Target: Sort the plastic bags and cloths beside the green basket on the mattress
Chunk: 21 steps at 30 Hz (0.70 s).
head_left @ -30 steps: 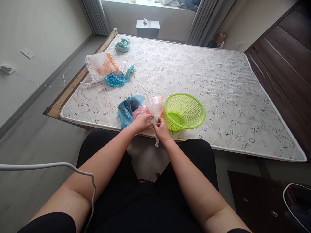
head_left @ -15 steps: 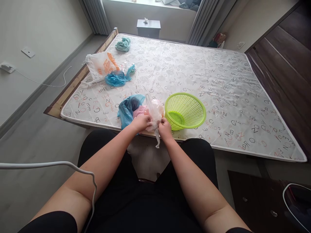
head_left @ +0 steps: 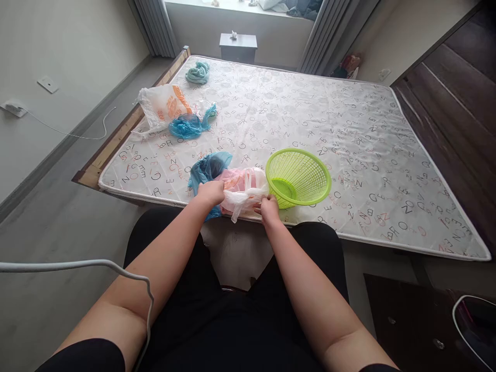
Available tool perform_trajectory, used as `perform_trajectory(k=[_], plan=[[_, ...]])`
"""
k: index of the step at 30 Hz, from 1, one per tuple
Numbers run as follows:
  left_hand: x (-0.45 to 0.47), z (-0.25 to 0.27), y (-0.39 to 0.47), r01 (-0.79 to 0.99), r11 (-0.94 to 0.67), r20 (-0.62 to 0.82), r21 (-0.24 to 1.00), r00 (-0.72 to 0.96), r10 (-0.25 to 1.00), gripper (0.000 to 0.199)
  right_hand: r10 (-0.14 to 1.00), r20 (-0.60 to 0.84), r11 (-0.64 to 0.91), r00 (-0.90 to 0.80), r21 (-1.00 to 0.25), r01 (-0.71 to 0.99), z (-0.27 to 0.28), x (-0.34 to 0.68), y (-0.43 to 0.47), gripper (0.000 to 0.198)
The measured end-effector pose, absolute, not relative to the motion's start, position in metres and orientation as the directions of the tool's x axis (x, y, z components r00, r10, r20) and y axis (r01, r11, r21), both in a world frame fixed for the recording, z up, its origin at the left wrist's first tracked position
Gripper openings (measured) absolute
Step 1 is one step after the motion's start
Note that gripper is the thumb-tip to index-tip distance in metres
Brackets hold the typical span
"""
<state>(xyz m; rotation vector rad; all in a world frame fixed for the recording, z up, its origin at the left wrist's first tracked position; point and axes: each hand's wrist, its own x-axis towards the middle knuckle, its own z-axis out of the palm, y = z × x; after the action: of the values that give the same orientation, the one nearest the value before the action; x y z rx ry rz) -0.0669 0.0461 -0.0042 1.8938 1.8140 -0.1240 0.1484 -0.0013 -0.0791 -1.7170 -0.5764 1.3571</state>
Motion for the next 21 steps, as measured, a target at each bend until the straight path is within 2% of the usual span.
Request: perform_trajectory(k=[2,3,5,7,9,13,15,17,19,21], plan=[[-0.056,0.0,0.042,0.966,-0.038,-0.379,0.254,0.135,0.915,0.042,0.801,-0.528,-0.529,0.283,-0.845,-0.082,-0.076,0.147,-0.002,0.017],[-0.05,0.001,0.04,0.955,-0.084,-0.335,0.284,0.181,0.925,0.046,0.82,-0.49,-0.511,0.296,-0.859,-0.005,-0.075,0.146,-0.003,0.018],[-0.04,0.001,0.036,0.919,-0.179,-0.289,0.351,0.288,0.913,0.049,0.871,-0.373,-0.45,0.321,-0.866,0.215,-0.071,0.145,-0.005,0.014],[-0.034,-0.002,0.032,0.887,-0.255,-0.313,0.384,0.385,0.868,0.055,0.924,-0.261,-0.365,0.28,-0.82,0.442,-0.066,0.144,-0.007,0.011],[-0.031,-0.006,0.029,0.877,-0.302,-0.362,0.373,0.438,0.823,0.063,0.965,-0.17,-0.259,0.201,-0.754,0.604,-0.059,0.143,-0.011,0.016],[-0.028,-0.014,0.027,0.886,-0.34,-0.393,0.316,0.449,0.802,0.053,0.999,-0.006,-0.038,0.046,-0.676,0.736,-0.051,0.141,-0.017,0.024],[-0.026,-0.016,0.027,0.88,-0.355,-0.377,0.315,0.459,0.804,0.052,1.0,-0.02,0.001,-0.019,-0.646,0.763,-0.051,0.144,-0.016,0.035],[-0.024,-0.016,0.027,0.869,-0.376,-0.347,0.323,0.478,0.807,0.052,0.992,-0.114,-0.027,-0.055,-0.611,0.791,-0.054,0.148,-0.013,0.048],[-0.026,-0.013,0.029,0.879,-0.344,-0.297,0.329,0.442,0.846,0.044,0.979,-0.199,-0.076,-0.054,-0.593,0.802,-0.058,0.153,-0.009,0.039],[-0.035,-0.007,0.035,0.906,-0.229,-0.222,0.357,0.32,0.921,0.033,0.978,-0.208,-0.114,-0.021,-0.616,0.779,-0.06,0.157,-0.007,0.026]])
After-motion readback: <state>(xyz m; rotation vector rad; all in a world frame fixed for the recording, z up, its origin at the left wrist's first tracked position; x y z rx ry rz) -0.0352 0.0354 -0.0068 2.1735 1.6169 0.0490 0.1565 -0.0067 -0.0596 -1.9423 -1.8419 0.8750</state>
